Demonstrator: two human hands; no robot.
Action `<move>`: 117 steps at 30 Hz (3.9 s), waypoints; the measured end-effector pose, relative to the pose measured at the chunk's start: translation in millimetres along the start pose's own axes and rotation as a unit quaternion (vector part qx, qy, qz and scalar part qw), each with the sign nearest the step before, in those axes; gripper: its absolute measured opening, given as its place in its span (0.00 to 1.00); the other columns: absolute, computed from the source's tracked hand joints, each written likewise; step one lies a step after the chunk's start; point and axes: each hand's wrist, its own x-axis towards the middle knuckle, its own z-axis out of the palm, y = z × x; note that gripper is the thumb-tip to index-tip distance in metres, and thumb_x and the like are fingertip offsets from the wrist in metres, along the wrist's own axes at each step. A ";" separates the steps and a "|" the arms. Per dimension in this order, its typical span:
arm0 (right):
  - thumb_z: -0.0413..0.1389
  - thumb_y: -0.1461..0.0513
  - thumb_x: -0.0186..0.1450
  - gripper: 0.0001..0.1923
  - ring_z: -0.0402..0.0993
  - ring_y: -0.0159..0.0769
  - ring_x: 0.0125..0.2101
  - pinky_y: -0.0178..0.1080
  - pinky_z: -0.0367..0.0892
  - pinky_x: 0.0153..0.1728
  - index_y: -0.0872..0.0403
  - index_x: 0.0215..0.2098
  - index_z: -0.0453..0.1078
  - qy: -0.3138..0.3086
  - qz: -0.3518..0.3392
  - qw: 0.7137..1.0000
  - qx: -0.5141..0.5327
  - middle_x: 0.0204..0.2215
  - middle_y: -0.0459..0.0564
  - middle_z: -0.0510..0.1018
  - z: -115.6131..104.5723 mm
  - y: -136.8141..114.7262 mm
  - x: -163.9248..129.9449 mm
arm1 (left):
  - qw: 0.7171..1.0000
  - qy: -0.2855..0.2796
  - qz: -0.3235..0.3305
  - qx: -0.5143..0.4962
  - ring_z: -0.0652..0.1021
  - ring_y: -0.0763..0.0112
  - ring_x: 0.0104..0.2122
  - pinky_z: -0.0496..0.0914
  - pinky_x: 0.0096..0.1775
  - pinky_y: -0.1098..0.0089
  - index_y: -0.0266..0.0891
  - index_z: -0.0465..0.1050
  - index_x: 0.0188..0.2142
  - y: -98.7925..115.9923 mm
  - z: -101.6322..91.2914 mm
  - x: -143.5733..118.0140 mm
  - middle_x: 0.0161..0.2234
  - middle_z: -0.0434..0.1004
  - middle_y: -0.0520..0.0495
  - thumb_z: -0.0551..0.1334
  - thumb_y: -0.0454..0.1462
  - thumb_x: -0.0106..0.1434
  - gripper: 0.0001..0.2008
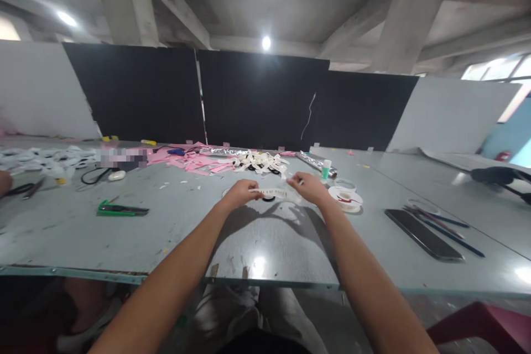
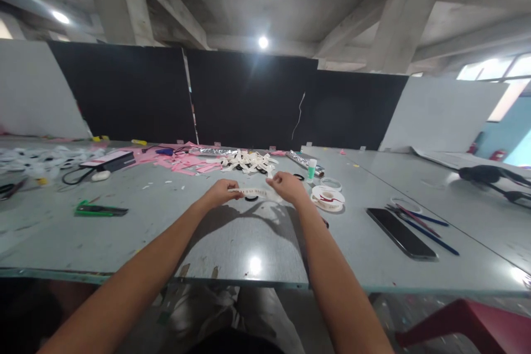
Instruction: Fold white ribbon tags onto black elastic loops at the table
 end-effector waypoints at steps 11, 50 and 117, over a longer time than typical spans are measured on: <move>0.54 0.52 0.62 0.16 0.66 0.31 0.25 0.33 0.56 0.28 0.55 0.24 0.72 -0.129 -0.085 0.986 0.062 0.21 0.44 0.73 61.4 -33.9 -0.4 | 0.997 -0.033 0.064 -0.025 0.70 0.72 0.27 0.61 0.30 0.73 0.36 0.76 0.28 14.2 2.5 -4.5 0.24 0.73 0.51 0.68 0.44 0.48 0.13; 0.57 0.52 0.62 0.16 0.71 0.32 0.21 0.34 0.67 0.25 0.56 0.26 0.69 -0.077 -0.070 0.874 0.474 0.18 0.47 0.74 17.0 -127.4 -53.3 | 0.923 0.021 0.041 -0.383 0.63 0.81 0.10 0.54 0.13 0.78 0.33 0.74 0.45 117.7 -0.5 -50.2 0.18 0.70 0.51 0.56 0.51 0.61 0.24; 0.58 0.48 0.58 0.19 0.70 0.33 0.18 0.33 0.64 0.19 0.56 0.27 0.75 0.087 0.108 0.891 0.431 0.19 0.51 0.77 7.0 -155.9 -135.4 | 0.885 0.025 -0.033 -0.464 0.80 0.64 0.30 0.71 0.24 0.71 0.36 0.75 0.42 181.3 8.6 -92.3 0.38 0.80 0.37 0.59 0.48 0.62 0.19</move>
